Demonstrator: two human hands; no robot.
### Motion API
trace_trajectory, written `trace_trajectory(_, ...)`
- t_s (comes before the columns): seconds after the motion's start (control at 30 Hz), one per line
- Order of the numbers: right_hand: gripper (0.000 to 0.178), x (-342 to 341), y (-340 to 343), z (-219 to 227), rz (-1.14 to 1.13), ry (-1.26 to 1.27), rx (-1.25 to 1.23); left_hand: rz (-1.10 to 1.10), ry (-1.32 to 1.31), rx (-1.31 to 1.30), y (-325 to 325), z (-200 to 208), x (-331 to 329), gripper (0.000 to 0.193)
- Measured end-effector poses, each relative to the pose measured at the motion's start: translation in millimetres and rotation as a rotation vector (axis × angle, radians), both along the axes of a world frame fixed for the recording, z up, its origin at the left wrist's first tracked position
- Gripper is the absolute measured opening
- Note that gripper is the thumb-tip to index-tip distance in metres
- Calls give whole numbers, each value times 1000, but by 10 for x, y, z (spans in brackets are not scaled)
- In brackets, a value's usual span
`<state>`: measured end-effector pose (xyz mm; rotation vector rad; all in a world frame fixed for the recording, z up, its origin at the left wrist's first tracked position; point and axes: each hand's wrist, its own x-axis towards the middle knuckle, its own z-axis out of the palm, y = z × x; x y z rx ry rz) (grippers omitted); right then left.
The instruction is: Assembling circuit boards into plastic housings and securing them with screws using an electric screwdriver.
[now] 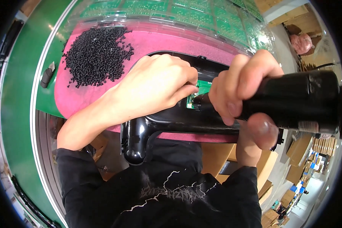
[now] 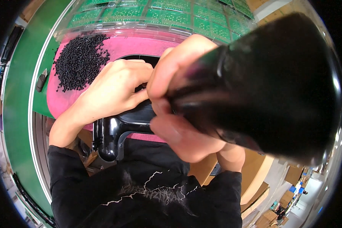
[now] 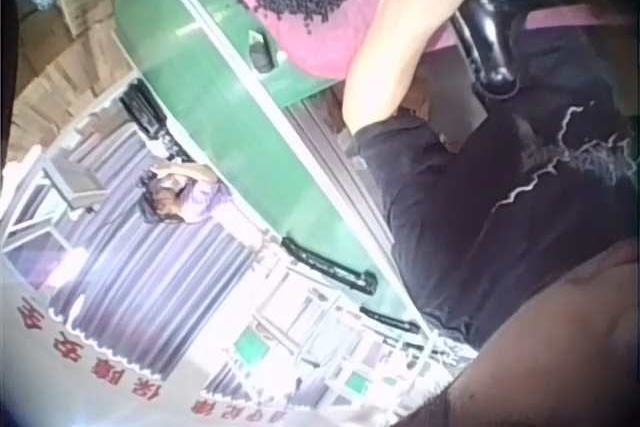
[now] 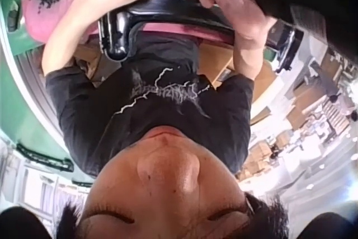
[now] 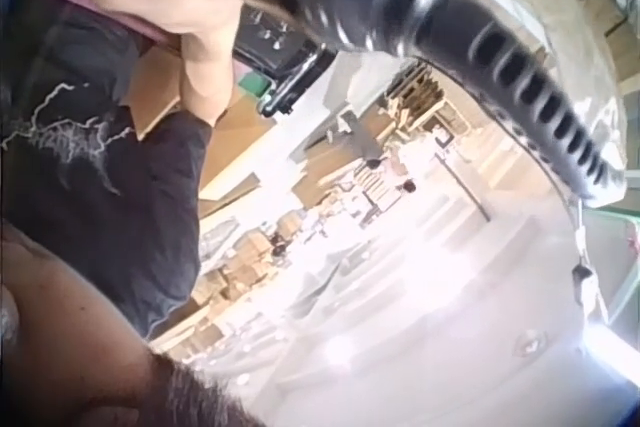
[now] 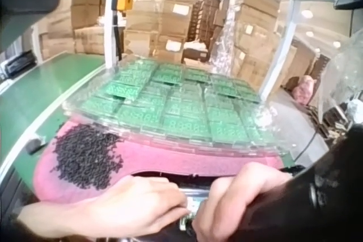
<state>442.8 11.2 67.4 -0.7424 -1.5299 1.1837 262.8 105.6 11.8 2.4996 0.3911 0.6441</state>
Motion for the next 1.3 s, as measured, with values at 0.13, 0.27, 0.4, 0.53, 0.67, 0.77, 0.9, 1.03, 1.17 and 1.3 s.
trace_trajectory(0.13, 39, -105, -71, -15, -86, 82, 8, 0, -11, -39, 12, -55, -41, 15)
trace_trajectory(0.27, 36, -7, -128, -59, -120, 268, 199, -134, 79, 3, 48, -76, -15, 19)
trace_trajectory(0.4, 33, 41, -181, -41, -231, 503, 335, -238, 58, -63, 39, -79, 26, 16)
trace_trajectory(0.53, 31, 66, -209, -38, -255, 567, 352, -268, -80, -151, 61, -91, 31, 15)
trace_trajectory(0.67, 30, 57, -209, -54, -243, 719, 400, -276, -192, -234, 70, -59, 49, 13)
trace_trajectory(0.77, 30, 107, -242, -31, -263, 708, 438, -297, -156, -301, 39, -36, 78, 13)
trace_trajectory(0.9, 30, 61, -243, -44, -277, 720, 419, -280, -132, -328, 50, 17, 40, 13)
trace_trajectory(1.03, 32, 295, -322, 69, -167, 438, 365, -292, -180, -336, 42, -35, 82, 15)
trace_trajectory(1.17, 32, 336, -280, 22, -39, 396, 386, -275, -185, -339, 28, -10, 45, 15)
trace_trajectory(1.3, 34, 182, -314, 120, -211, 529, 421, -280, -204, -335, 44, 7, 71, 17)
